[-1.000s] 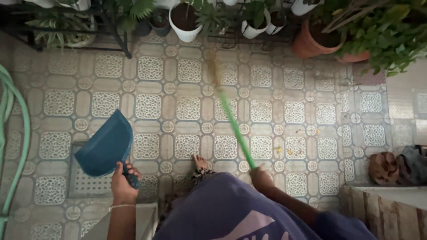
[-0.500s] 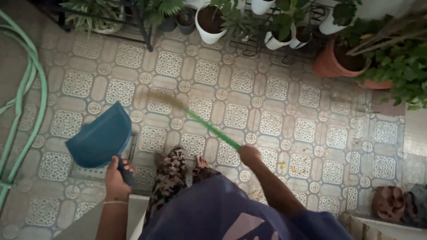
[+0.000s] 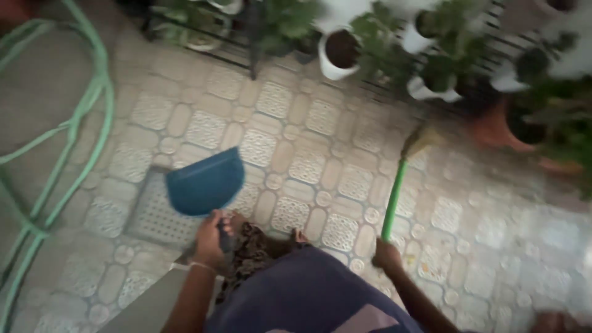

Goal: Sweeping debris from a tiled balcony into a dustpan using a broom.

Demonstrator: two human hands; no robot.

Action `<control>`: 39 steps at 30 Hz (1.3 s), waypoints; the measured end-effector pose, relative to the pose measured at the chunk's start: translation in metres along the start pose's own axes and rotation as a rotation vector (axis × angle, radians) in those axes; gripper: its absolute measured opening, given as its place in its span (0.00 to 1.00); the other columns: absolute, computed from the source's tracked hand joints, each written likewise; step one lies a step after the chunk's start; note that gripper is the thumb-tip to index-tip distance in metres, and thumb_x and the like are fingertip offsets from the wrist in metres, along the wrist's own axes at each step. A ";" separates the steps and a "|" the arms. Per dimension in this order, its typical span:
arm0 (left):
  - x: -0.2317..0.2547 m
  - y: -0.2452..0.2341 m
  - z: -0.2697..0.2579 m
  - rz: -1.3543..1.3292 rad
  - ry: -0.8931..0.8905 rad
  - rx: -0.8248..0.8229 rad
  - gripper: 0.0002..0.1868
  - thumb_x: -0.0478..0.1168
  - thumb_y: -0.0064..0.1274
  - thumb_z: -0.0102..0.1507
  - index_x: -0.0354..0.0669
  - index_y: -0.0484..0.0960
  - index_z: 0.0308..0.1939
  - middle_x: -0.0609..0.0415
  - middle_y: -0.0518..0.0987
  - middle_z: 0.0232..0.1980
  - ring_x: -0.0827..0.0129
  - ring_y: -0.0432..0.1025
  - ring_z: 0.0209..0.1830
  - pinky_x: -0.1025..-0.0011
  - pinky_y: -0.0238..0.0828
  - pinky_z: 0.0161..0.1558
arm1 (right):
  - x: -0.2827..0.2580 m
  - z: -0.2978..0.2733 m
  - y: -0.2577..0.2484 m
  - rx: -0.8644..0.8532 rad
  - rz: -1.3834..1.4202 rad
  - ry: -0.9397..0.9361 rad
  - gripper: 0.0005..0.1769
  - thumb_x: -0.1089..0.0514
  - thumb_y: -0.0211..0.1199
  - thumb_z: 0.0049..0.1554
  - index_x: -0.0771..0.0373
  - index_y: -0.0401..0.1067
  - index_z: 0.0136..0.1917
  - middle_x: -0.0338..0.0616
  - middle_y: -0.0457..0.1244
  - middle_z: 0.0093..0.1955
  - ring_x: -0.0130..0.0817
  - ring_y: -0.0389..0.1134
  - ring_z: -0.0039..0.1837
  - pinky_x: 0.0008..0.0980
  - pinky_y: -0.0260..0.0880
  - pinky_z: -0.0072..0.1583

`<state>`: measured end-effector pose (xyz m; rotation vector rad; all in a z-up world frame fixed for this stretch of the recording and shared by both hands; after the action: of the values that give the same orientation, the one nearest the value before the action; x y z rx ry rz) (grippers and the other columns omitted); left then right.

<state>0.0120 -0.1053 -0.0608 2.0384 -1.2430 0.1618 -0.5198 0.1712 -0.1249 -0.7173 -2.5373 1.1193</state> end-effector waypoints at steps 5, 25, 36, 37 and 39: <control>0.025 0.015 -0.034 0.023 0.014 0.149 0.15 0.50 0.49 0.70 0.44 0.75 0.37 0.59 0.73 0.30 0.73 0.66 0.26 0.72 0.65 0.30 | -0.010 -0.002 0.112 -0.069 -0.006 -0.145 0.17 0.51 0.49 0.68 0.51 0.67 0.68 0.50 0.69 0.54 0.43 0.73 0.54 0.43 0.74 0.53; 0.118 -0.126 -0.024 -0.022 0.068 0.387 0.10 0.49 0.50 0.67 0.49 0.76 0.40 0.59 0.72 0.32 0.71 0.65 0.27 0.70 0.64 0.30 | -0.221 0.073 -0.053 -0.232 0.335 0.131 0.24 0.41 0.48 0.67 0.63 0.72 0.55 0.55 0.71 0.44 0.51 0.75 0.46 0.52 0.76 0.46; 0.123 -0.123 0.003 -0.071 0.032 0.311 0.15 0.52 0.50 0.67 0.45 0.74 0.37 0.56 0.69 0.27 0.68 0.64 0.22 0.67 0.63 0.27 | -0.237 0.074 -0.066 0.128 -0.095 -0.409 0.35 0.54 0.62 0.46 0.62 0.64 0.67 0.60 0.68 0.49 0.57 0.72 0.51 0.53 0.73 0.52; 0.132 -0.115 -0.006 -0.099 0.049 0.336 0.15 0.52 0.50 0.67 0.45 0.74 0.37 0.56 0.69 0.27 0.68 0.64 0.22 0.67 0.63 0.27 | -0.229 0.051 -0.076 0.120 -0.115 -0.444 0.35 0.54 0.62 0.46 0.62 0.64 0.67 0.60 0.68 0.49 0.57 0.72 0.51 0.53 0.73 0.52; 0.150 -0.090 -0.024 -0.141 0.110 0.322 0.12 0.50 0.52 0.67 0.47 0.73 0.39 0.59 0.71 0.29 0.70 0.68 0.26 0.66 0.68 0.29 | -0.255 0.012 -0.081 0.038 -0.218 -0.605 0.29 0.53 0.61 0.49 0.62 0.66 0.63 0.60 0.68 0.50 0.57 0.72 0.51 0.53 0.73 0.52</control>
<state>0.1698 -0.1745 -0.0220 2.3485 -1.0531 0.4251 -0.3380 -0.0208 -0.0852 -0.0781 -2.9643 1.4690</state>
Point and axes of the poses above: each hand's wrist, its own z-axis towards the middle knuckle, its own y-axis out of the palm, x = y × z, the point moved 8 cm from there along z, towards the middle knuckle
